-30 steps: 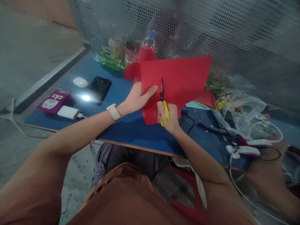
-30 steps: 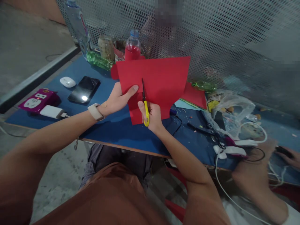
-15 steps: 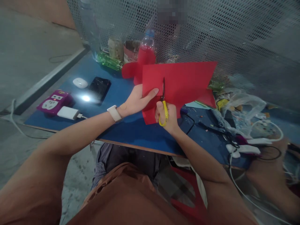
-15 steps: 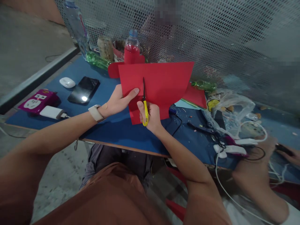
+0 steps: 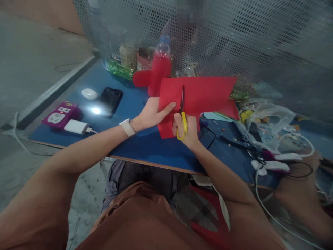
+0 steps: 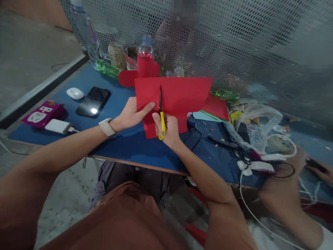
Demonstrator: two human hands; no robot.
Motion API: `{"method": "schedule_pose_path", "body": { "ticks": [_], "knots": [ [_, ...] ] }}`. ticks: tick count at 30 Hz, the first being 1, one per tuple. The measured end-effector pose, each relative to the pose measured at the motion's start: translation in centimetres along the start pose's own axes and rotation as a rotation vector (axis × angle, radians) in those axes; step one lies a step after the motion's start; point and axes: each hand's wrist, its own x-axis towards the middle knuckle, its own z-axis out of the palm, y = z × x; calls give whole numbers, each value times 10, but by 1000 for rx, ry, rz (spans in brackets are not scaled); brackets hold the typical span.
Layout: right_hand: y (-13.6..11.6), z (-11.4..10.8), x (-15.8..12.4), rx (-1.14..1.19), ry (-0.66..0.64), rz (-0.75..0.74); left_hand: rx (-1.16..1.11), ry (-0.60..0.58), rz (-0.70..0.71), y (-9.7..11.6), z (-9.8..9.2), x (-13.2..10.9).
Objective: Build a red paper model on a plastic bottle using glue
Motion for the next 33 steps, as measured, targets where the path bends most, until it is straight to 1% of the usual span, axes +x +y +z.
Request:
{"method": "schedule_pose_path", "body": {
  "ticks": [3, 8, 12, 17, 23, 26, 29, 33],
  "knots": [
    [3, -1, 0, 17, 11, -16, 37, -12, 13, 0, -1, 0],
    [11, -4, 2, 43, 8, -71, 135, -65, 63, -1, 0, -1],
    [9, -3, 2, 58, 31, -54, 179, -82, 102, -1, 0, -2],
    [11, -3, 1, 74, 36, -56, 224, -99, 75, -4, -1, -2],
    [19, -5, 2, 130, 30, -140, 326, -123, 69, -4, 0, -4],
    [17, -5, 3, 126, 45, -146, 314, -130, 106, -6, 1, -4],
    [13, -5, 3, 88, 62, -118, 265, -102, 153, -9, 1, -4],
    [7, -7, 1, 27, 74, -124, 223, -107, 165, -10, 1, -2]
  ]
}}
